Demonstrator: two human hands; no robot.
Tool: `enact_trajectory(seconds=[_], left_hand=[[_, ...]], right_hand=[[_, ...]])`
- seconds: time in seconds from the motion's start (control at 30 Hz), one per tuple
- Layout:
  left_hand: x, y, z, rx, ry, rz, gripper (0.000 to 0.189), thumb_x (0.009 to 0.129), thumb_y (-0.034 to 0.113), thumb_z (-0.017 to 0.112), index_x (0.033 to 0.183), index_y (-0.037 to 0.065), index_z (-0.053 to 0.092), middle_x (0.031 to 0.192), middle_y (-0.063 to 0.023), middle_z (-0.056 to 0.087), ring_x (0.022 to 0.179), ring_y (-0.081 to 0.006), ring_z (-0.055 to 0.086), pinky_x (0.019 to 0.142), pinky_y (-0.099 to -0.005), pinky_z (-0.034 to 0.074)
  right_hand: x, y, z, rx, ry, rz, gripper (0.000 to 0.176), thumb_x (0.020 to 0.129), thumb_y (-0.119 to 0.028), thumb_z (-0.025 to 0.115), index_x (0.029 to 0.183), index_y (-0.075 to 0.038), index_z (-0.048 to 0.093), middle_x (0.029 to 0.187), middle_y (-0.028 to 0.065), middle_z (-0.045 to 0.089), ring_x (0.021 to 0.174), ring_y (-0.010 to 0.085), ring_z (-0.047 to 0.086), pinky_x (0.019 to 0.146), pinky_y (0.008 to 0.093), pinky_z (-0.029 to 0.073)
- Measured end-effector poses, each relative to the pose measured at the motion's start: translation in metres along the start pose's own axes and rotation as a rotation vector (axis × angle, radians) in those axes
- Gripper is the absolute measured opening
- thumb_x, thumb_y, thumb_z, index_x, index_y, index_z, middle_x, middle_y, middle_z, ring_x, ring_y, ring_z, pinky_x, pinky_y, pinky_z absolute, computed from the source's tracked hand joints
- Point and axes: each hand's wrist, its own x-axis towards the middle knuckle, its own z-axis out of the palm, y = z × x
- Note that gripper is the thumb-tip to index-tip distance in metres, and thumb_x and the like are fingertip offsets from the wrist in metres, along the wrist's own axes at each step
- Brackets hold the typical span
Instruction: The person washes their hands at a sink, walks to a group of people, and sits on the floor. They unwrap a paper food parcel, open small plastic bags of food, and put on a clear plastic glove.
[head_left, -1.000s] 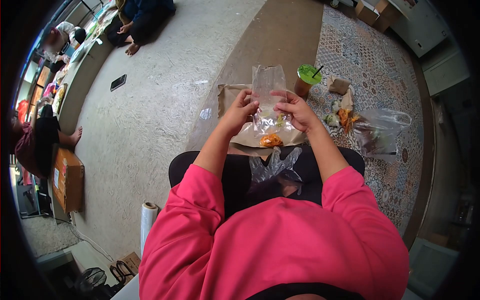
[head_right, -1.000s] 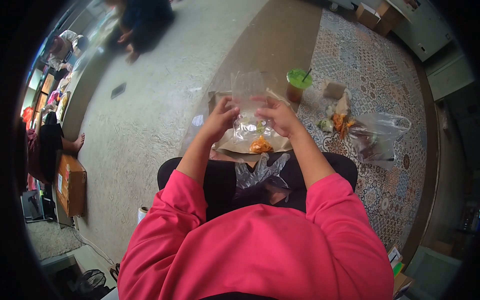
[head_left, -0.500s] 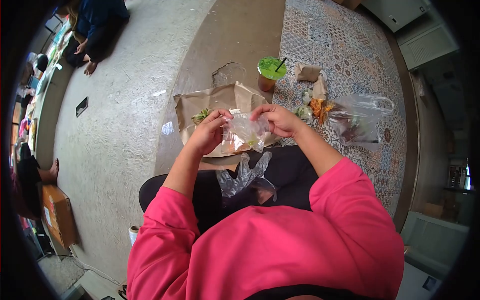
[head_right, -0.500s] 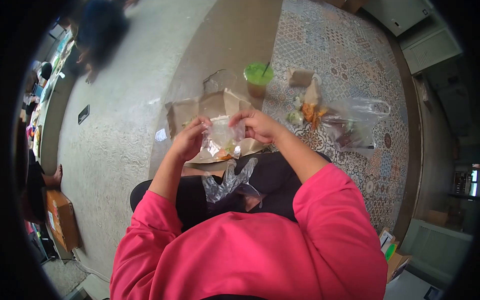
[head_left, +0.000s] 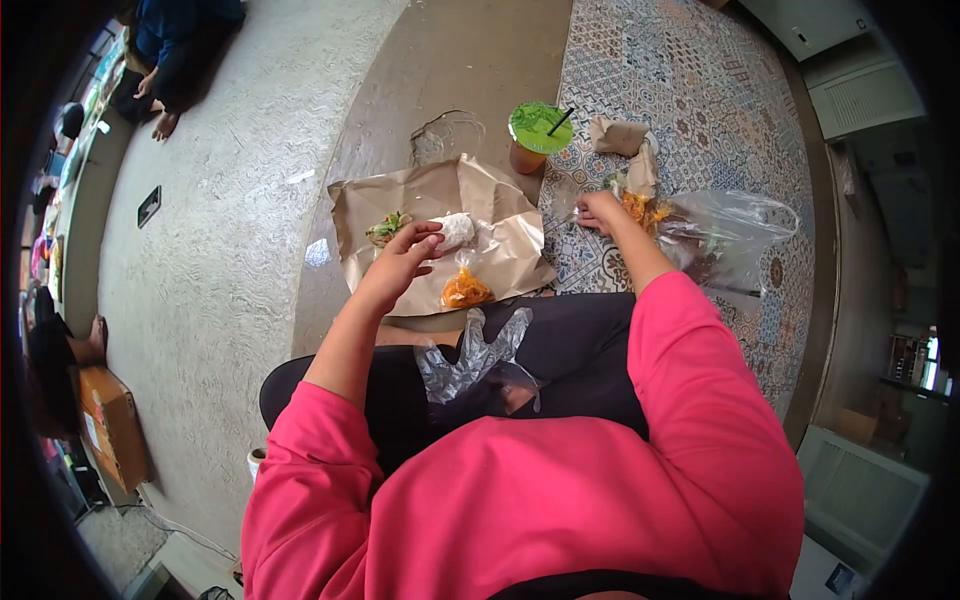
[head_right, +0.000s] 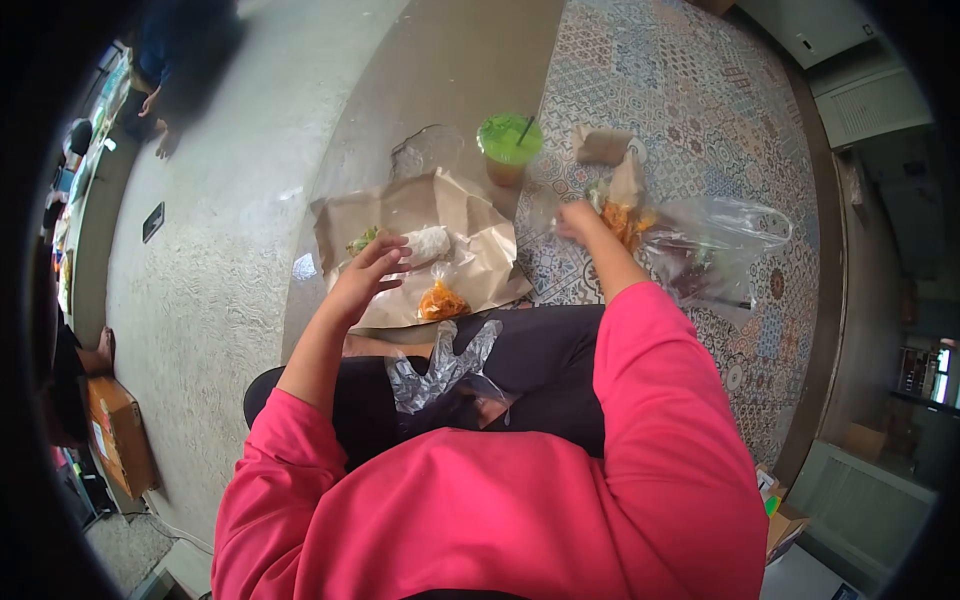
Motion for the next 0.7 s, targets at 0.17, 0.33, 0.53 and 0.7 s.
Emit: enact_trajectory(seconds=[0.17,0.33,0.53,0.7], left_hand=[[0.002,-0.002,-0.001,0.062,0.061,0.019,0.030,0.083,0.025,0.046,0.108,0.009,0.045,0.102,-0.0033,0.050,0.092,-0.0137,0.049,0.078,-0.0312,0.038],[0.002,-0.002,0.001,0.146,0.023,0.013,0.033,0.084,0.025,0.045,0.111,0.007,0.043,0.108,-0.0083,0.048,0.097,-0.0197,0.046,0.081,-0.0318,0.038],[0.001,-0.006,-0.003,0.176,0.070,0.013,0.031,0.084,0.024,0.045,0.110,0.007,0.043,0.107,-0.0078,0.049,0.096,-0.0183,0.047,0.081,-0.0310,0.038],[0.002,-0.007,-0.001,0.289,0.070,0.045,0.028,0.083,0.023,0.046,0.107,0.008,0.046,0.104,-0.0067,0.051,0.092,-0.0170,0.050,0.078,-0.0300,0.039]], right_hand=[[-0.034,-0.019,0.003,0.252,-0.136,-0.109,0.022,0.074,-0.006,0.050,0.095,0.001,0.048,0.089,0.0119,0.050,0.079,0.0250,0.052,0.071,0.0392,0.047],[-0.043,-0.009,0.007,0.377,-0.246,-0.147,0.028,0.074,-0.004,0.046,0.101,-0.001,0.044,0.096,0.0155,0.048,0.084,0.0288,0.052,0.071,0.0457,0.045],[-0.044,-0.010,0.004,-0.427,0.092,-0.094,0.024,0.073,-0.004,0.045,0.095,-0.006,0.054,0.092,0.0112,0.054,0.080,0.0228,0.053,0.071,0.0376,0.044],[-0.013,-0.003,-0.018,-0.675,0.330,-0.831,0.021,0.074,-0.006,0.046,0.089,-0.008,0.060,0.086,0.0147,0.058,0.077,0.0225,0.056,0.067,0.0292,0.043]])
